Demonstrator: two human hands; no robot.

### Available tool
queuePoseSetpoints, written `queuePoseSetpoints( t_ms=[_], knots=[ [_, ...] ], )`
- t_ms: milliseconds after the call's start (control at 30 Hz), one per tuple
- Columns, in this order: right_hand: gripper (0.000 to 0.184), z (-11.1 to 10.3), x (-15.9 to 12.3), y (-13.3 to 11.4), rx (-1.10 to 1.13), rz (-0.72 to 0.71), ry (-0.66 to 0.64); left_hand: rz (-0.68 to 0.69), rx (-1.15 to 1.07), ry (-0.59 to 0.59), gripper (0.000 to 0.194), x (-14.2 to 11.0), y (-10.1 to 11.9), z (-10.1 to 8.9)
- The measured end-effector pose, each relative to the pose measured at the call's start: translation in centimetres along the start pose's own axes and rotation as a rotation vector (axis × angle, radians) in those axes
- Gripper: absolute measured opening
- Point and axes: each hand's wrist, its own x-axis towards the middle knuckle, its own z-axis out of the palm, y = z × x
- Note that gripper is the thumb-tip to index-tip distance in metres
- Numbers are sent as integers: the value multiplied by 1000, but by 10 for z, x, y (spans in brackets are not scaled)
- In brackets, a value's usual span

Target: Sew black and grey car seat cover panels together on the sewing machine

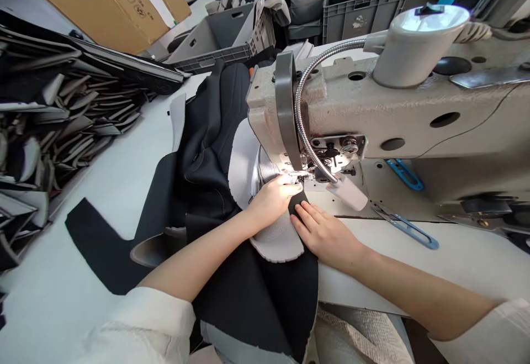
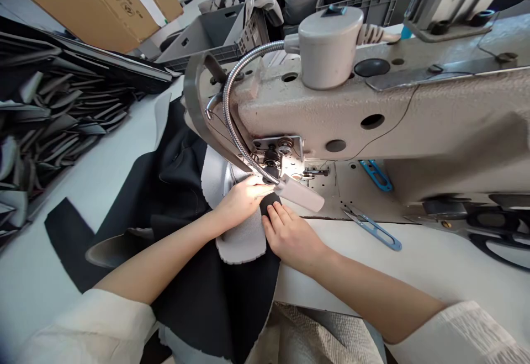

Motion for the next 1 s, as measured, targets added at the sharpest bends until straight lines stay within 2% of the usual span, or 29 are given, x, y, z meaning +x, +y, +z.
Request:
queuePoseSetpoints(
  t_ms=[100,267,333,467,600,833,1000],
  knots=[
    [30,0,-1,5,11,-31,26,-18,-19,31,29,0,2,4],
    [31,-2,-4,11,3,-62,23,-128,173,-14,28,-1,12,10],
    [31,-4,-4,12,3,-56,20,-103,191,-39,29,-2,13,9],
    [31,-6,-4,14,26,-41,15,-21,86,-72,33,-3,7,3],
    [33,-6,-5,17,72,-29,-7,-37,93,-57,32,-1,6,2],
    [34,-3,-9,20,114,-22,-4,-85,294,-81,27,-1,16,9],
    [33,-5,-6,23,96,-51,3,-68,256,-52,25,0,15,10]
  ],
)
